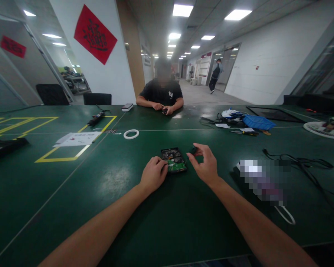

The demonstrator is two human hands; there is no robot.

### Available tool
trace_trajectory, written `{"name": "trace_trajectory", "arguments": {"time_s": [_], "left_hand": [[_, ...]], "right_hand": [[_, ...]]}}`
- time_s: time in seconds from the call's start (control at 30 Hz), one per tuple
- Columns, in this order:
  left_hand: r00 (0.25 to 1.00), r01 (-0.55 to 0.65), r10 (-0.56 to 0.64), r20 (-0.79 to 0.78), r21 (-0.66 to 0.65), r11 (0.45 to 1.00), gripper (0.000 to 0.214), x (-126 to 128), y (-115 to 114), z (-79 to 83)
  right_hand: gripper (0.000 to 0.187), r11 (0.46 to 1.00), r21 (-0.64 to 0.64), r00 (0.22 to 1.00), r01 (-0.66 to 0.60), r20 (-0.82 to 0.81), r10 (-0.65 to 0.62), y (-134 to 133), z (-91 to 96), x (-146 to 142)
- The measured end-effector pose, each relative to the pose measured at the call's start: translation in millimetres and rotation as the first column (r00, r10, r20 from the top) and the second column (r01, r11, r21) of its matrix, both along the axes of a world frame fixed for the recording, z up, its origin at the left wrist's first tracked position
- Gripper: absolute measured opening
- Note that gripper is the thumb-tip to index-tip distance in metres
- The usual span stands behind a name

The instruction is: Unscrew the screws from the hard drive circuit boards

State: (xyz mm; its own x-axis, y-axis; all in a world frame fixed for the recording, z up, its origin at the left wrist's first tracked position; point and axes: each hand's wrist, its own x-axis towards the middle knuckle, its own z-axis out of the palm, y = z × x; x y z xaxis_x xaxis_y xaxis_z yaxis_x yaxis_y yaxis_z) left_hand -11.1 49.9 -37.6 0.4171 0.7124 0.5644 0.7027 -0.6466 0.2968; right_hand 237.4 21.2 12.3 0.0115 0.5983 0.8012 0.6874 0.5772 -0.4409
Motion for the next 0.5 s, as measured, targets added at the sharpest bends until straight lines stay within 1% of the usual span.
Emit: {"name": "trace_trajectory", "arguments": {"time_s": [0.1, 0.2, 0.3, 0.37, 0.5], "left_hand": [[1.0, 0.0, 0.0, 0.004, -0.006, 1.0, 0.02, -0.2, 0.2, -0.6], [1.0, -0.004, 0.004, -0.002, -0.024, 1.0, 0.021, -0.2, -0.5, -0.2], [1.0, -0.01, 0.01, -0.007, -0.034, 0.999, 0.021, -0.2, -1.2, 0.7], [1.0, -0.011, 0.011, -0.006, -0.035, 0.999, 0.02, -0.3, -1.5, 1.2], [1.0, -0.004, 0.004, 0.007, -0.04, 0.999, 0.02, -0.8, -1.4, 1.8]], "right_hand": [[0.041, 1.0, 0.019, 1.0, 0.001, 0.031, -0.001, -0.7, 1.7, -0.5], [0.042, 0.999, 0.033, 1.0, 0.003, -0.024, -0.002, 2.4, -1.7, -0.7], [0.045, 0.999, 0.032, 0.997, -0.024, -0.078, 0.026, 5.7, -5.4, 1.4], [0.043, 0.999, 0.039, 0.998, -0.017, -0.057, 0.019, 5.9, -4.8, 3.6], [0.038, 0.997, 0.064, 0.999, 0.046, 0.026, -0.048, 2.8, 1.2, 5.4]]}}
